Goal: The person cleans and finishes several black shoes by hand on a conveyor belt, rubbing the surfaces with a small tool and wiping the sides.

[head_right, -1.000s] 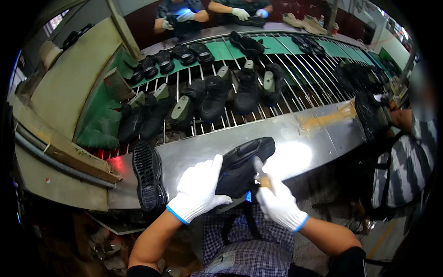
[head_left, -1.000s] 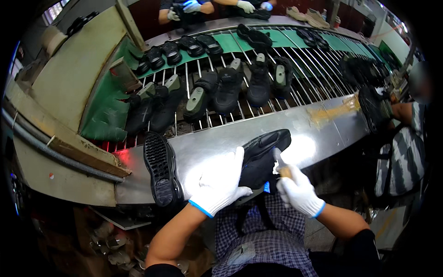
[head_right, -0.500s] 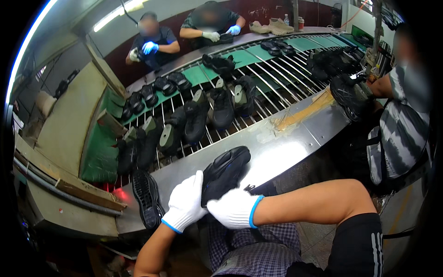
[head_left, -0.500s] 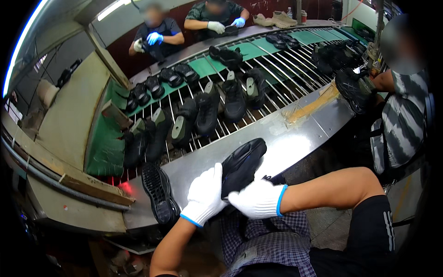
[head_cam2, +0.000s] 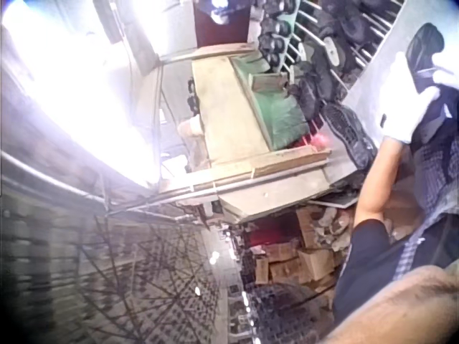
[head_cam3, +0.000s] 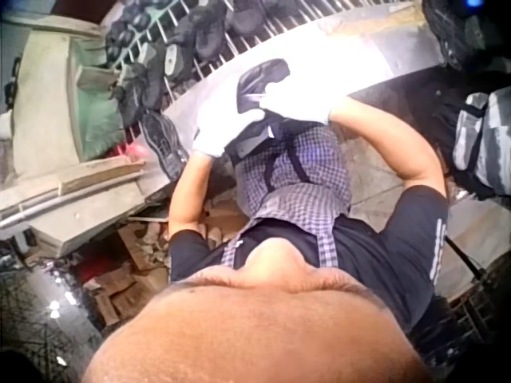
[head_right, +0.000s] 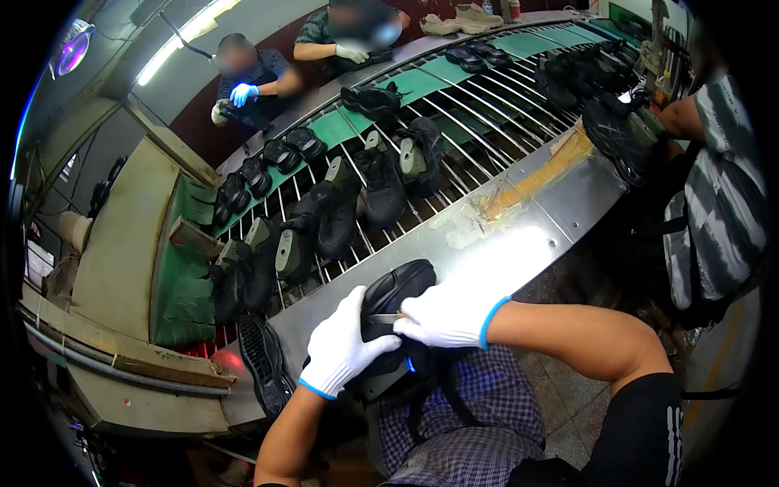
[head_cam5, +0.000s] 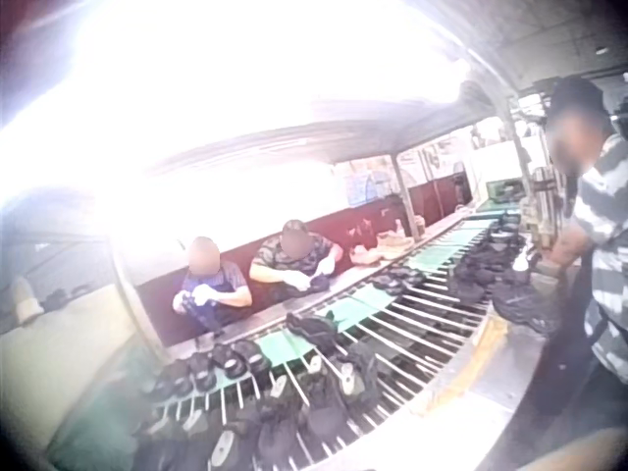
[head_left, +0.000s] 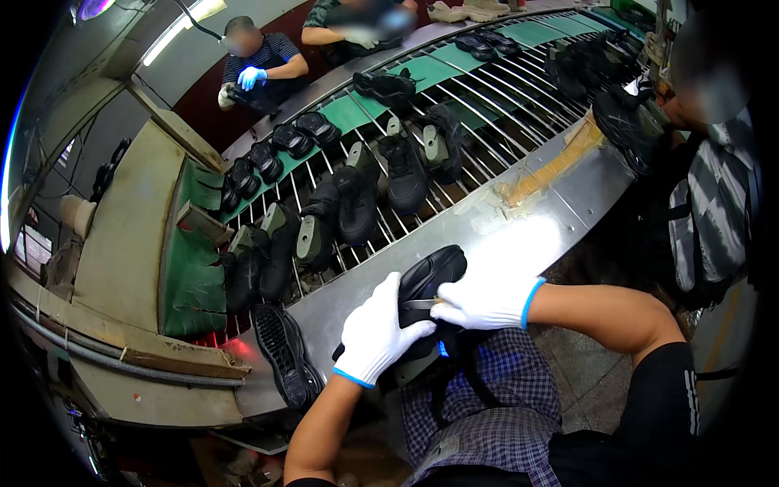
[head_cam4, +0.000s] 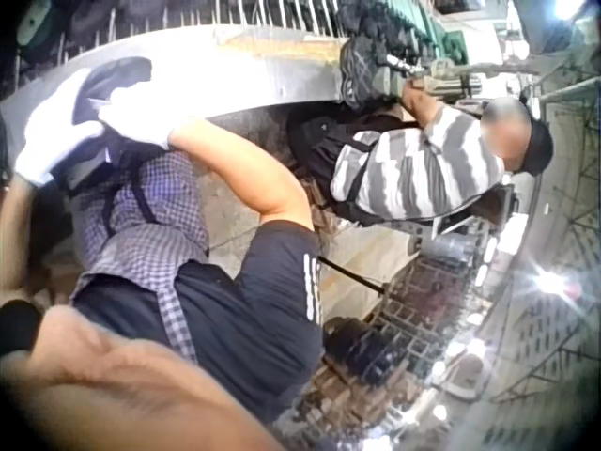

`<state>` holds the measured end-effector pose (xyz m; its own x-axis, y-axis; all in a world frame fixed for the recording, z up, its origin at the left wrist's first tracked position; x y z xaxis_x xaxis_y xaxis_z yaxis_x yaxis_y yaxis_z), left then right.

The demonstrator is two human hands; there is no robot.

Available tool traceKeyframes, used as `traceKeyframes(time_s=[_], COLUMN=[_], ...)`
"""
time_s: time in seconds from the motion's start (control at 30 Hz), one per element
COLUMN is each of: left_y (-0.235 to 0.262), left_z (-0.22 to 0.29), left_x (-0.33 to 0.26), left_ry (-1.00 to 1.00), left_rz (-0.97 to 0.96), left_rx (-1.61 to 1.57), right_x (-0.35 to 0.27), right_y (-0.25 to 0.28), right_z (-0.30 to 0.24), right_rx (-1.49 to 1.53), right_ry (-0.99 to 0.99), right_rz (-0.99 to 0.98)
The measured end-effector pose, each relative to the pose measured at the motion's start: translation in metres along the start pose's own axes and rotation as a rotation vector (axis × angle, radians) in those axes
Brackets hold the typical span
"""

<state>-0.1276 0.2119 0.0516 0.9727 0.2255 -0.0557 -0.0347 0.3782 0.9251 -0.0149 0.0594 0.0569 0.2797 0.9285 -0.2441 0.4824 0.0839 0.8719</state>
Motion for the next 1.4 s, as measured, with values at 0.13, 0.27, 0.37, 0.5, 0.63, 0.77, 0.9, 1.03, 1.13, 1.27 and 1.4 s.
traceKeyframes(time_s=[0.13,0.27,0.37,0.5,0.63,0.77,0.9,1.03,1.13,1.27,1.4], left_y=[-0.006,-0.008,-0.003,0.003,-0.018,0.037,0.11,0.054,-0.01,0.001,0.022], left_z=[0.0,0.002,0.007,0.015,0.047,0.065,0.05,-0.03,-0.072,-0.052,-0.02], left_x=[0.0,-0.004,-0.003,0.013,0.056,0.023,-0.073,-0.109,-0.1,-0.08,-0.034], left_ry=[-0.125,-0.125,-0.097,-0.194,-0.054,-0.186,-0.552,-0.172,0.085,-0.044,0.008], left_rz=[0.077,0.094,0.075,0.203,0.116,0.312,0.66,0.499,0.36,0.412,0.025], left_rx=[0.028,0.078,0.069,0.152,0.214,0.09,-0.022,0.027,-0.184,0.012,0.055], right_x=[-0.007,-0.019,-0.034,-0.059,-0.074,-0.074,-0.059,-0.029,-0.021,-0.031,-0.042], right_y=[-0.038,-0.082,-0.128,-0.098,-0.083,-0.072,-0.078,-0.088,-0.082,-0.036,-0.019], right_z=[0.027,0.031,0.063,0.065,0.039,0.046,0.051,0.034,0.014,-0.026,-0.02], right_rx=[0.307,0.78,1.652,1.796,1.415,1.315,1.174,0.635,0.458,0.173,-0.093], right_ry=[-0.096,-0.193,-0.483,-0.524,-0.395,-0.392,-0.407,-0.259,-0.118,-0.123,-0.132], right_rz=[0.039,0.218,0.415,0.794,0.658,0.748,0.672,0.84,0.659,0.286,0.52])
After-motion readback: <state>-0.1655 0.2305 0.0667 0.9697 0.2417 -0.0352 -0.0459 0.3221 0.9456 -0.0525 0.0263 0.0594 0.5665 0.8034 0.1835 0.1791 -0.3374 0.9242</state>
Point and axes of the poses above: each hand's wrist, its own x-axis towards the middle knuckle, its own y-axis out of the back of the hand, z = x × y, the point moved 5 cm from there along x, towards the middle knuckle, and after that the axes turned 3 degrees about -x, right-handed, at the moved point
